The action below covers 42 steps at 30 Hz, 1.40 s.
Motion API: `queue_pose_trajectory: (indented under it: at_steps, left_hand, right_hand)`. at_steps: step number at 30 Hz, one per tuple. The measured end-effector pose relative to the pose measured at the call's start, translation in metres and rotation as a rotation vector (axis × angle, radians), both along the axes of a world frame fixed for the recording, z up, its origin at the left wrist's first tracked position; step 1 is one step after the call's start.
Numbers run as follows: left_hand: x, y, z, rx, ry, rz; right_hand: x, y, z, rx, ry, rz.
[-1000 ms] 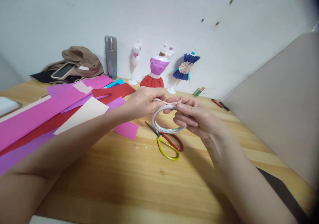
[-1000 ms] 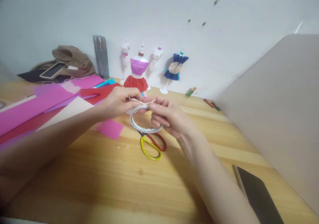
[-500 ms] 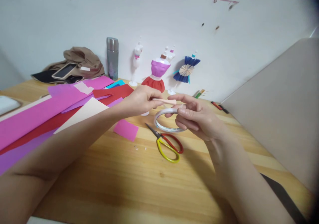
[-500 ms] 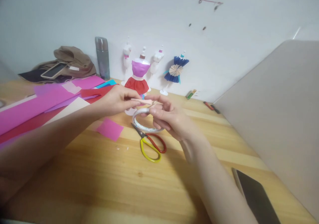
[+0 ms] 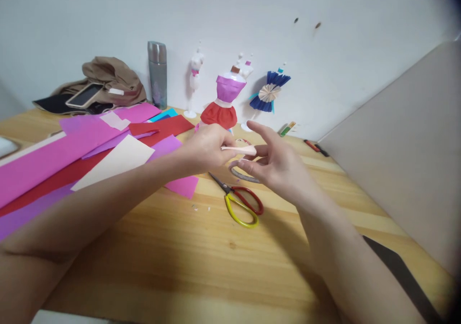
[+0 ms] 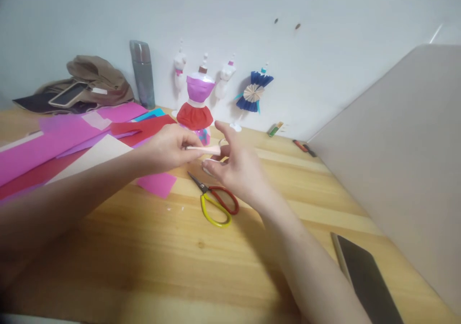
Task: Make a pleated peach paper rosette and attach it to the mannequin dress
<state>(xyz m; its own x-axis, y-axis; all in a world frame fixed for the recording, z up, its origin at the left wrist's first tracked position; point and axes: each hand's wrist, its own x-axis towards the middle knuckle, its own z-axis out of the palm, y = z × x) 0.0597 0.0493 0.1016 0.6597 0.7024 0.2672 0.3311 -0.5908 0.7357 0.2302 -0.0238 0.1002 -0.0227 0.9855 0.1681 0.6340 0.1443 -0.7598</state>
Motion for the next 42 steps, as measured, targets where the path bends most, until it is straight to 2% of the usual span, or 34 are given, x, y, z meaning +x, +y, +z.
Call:
queue_pose_trajectory:
  at_steps: [4,11,17,24,27,34,42]
  left_hand:
    - [0.001,-0.003,-0.001,0.109,0.07,0.007]
    - [0.002,0.0,-0.004,0.323,0.104,-0.147]
    - [0.001,-0.005,0.005,0.293,0.243,-0.118]
    - [-0.001,-0.009,0.009,0.209,0.125,-0.125]
    - [0.001,-0.008,0.006,0.253,0.144,-0.121]
    - [0.0,-0.005,0.0,0.462,0.171,-0.09]
    - [-0.001,-0.002,-0.007,0.526,0.059,-0.085]
  right_hand:
    - [0.0,0.0,0.001,0.012,-0.05,-0.014]
    - [0.005,0.004,-0.001,-0.005,0.007,0.007]
    - [0.006,0.008,-0.003,-0.104,0.032,0.026]
    - [0.005,0.009,0.001,-0.159,0.061,0.008]
    - [0.004,0.009,0.002,-0.185,0.14,0.037]
    - [0.005,0.009,0.0,-0.291,0.341,0.077]
    - [0.01,0.012,-0.007,-0.324,0.484,0.108]
